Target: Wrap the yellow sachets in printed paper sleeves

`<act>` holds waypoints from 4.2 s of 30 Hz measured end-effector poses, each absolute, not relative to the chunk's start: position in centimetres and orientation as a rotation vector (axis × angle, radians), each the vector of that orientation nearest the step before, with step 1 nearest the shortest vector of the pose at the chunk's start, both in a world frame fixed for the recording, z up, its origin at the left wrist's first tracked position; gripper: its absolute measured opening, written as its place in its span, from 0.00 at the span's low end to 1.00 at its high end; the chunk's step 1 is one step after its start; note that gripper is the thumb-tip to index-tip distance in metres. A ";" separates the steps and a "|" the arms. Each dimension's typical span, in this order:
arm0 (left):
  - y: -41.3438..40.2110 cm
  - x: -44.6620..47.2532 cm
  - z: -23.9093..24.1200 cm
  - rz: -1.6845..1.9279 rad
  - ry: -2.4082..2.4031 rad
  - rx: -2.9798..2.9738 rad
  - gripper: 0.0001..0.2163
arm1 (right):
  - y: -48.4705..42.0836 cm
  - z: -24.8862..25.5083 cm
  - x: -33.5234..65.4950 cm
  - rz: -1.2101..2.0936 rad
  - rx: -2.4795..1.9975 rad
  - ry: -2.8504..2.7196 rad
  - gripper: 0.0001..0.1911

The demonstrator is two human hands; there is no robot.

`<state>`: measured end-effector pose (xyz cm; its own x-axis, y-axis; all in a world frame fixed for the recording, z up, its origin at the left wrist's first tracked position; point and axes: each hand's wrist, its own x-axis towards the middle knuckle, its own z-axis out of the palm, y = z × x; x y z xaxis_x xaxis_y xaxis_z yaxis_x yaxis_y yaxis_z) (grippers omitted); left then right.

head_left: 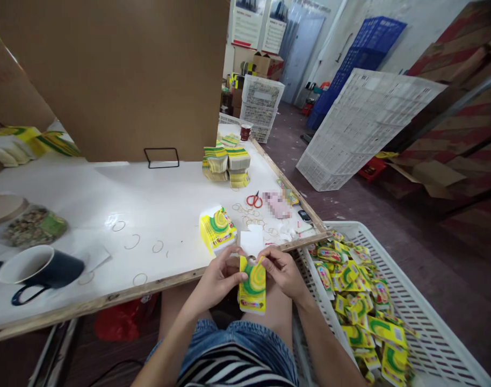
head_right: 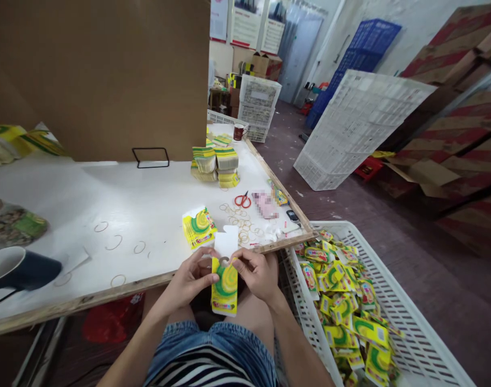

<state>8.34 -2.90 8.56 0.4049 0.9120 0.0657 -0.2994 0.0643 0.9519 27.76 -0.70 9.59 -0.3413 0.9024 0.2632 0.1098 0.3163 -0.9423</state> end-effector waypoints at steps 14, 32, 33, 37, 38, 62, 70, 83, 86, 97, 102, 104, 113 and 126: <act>-2.9 9.7 7.5 1.155 0.928 1.257 0.17 | 0.1 8.8 28.1 0.818 -1.021 -1.701 0.17; -2.8 10.3 8.0 1.139 0.979 1.300 0.20 | -0.5 10.0 27.1 0.940 -1.346 -1.845 0.18; -2.8 10.3 8.0 1.138 0.988 1.305 0.20 | -0.5 9.9 27.1 0.936 -1.356 -1.839 0.17; -2.6 10.1 8.4 1.151 1.001 1.268 0.20 | -0.3 9.5 27.7 0.864 -1.314 -1.843 0.14; -2.6 10.1 8.4 1.161 0.988 1.241 0.19 | -0.2 9.4 27.9 0.843 -1.275 -1.845 0.13; 1.3 6.4 4.5 1.140 1.665 2.109 0.15 | 5.7 6.1 21.5 0.563 -1.440 -1.693 0.10; 0.9 6.2 6.2 1.292 1.606 1.830 0.18 | 5.7 7.7 18.9 0.647 -1.317 -1.435 0.03; -0.7 8.5 7.6 1.257 0.744 1.041 0.25 | -1.3 8.7 22.1 1.353 -0.924 -0.920 0.21; -0.9 9.5 7.8 1.253 0.752 1.080 0.25 | -1.5 8.3 22.9 1.275 -1.007 -0.987 0.20; -1.6 10.0 7.9 1.215 0.645 1.000 0.25 | -2.2 8.0 24.6 1.135 -1.148 -1.169 0.14; -1.9 10.4 8.6 1.152 0.571 0.856 0.26 | -2.0 10.1 26.2 0.608 -1.175 -1.561 0.12; -2.1 10.5 8.9 1.115 0.540 0.826 0.26 | -1.7 11.3 26.5 0.593 -1.062 -1.757 0.20; -2.7 9.9 8.8 1.051 0.552 0.738 0.27 | -0.3 12.9 26.5 0.700 -0.877 -1.959 0.07; -2.2 9.8 8.9 1.082 0.628 0.772 0.21 | -0.3 12.4 26.9 0.547 -0.888 -2.128 0.08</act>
<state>9.79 -2.24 8.86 0.3486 0.9341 -0.0772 -0.5305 0.2645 0.8054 26.90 -0.26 12.39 -0.4756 0.7386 0.4778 0.4169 0.6676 -0.6169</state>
